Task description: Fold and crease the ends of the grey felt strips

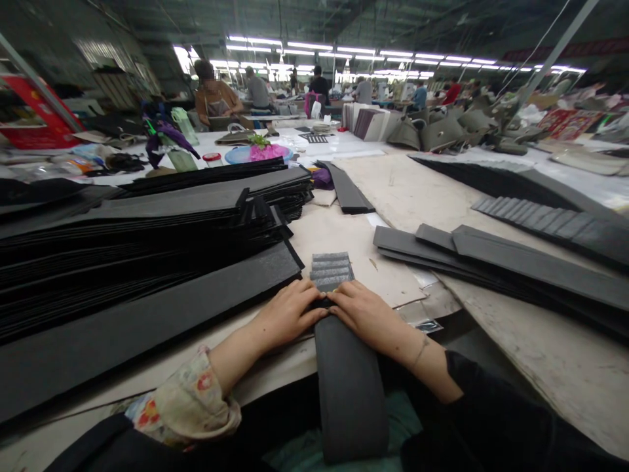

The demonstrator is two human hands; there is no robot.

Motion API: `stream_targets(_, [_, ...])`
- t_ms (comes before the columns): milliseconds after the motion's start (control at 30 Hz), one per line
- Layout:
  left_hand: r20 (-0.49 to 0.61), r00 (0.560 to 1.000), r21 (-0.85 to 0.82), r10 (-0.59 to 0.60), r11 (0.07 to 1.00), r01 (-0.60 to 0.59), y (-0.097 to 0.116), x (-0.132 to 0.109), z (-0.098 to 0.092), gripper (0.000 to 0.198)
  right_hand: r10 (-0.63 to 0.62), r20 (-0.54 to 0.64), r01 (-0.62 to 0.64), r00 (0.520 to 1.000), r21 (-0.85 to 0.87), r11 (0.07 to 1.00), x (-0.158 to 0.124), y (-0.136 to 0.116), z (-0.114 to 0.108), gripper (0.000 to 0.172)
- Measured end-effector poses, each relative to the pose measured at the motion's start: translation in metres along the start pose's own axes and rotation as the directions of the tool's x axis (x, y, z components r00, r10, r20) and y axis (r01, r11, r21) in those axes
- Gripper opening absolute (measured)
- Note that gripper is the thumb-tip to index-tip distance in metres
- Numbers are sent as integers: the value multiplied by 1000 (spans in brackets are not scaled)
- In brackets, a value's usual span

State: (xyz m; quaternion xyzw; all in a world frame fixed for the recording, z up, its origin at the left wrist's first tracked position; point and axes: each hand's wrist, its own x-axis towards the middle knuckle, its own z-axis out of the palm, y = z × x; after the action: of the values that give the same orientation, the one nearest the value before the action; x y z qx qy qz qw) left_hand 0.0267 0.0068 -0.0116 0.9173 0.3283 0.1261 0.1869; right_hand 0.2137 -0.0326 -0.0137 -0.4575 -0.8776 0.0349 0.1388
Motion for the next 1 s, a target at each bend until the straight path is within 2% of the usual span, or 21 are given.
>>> stream_targets(133, [-50, 999, 1, 5, 1000, -5, -1, -10, 5, 28, 75, -25, -75, 997, 16, 997, -6, -2, -1, 21])
stream_targets(267, [-124, 991, -48, -54, 998, 48, -5, -22, 13, 30, 181, -99, -185, 978, -24, 983, -11, -5, 2, 23])
stream_targets(433, [-95, 991, -101, -92, 991, 83, -5, -24, 12, 28, 165, -113, -170, 980, -34, 985, -12, -5, 3, 22])
stream_targets(633, [-10, 992, -214, -126, 969, 121, 2, -22, 0, 26, 191, -142, -186, 971, 49, 981, -25, -13, 2, 20])
stream_targets(767, [-55, 972, -104, -227, 970, 220, 2, -11, -5, 26, 204, -173, -194, 964, 70, 978, -30, -17, 6, 18])
stream_targets(900, [-47, 971, 56, -234, 970, 236, 2, 4, -5, 23, 195, -194, -187, 961, 57, 981, -30, -17, 7, 18])
stream_targets(1000, [-63, 958, 86, -280, 955, 285, 1, 14, -4, 19, 191, -199, -186, 961, 46, 982, -31, -17, 7, 18])
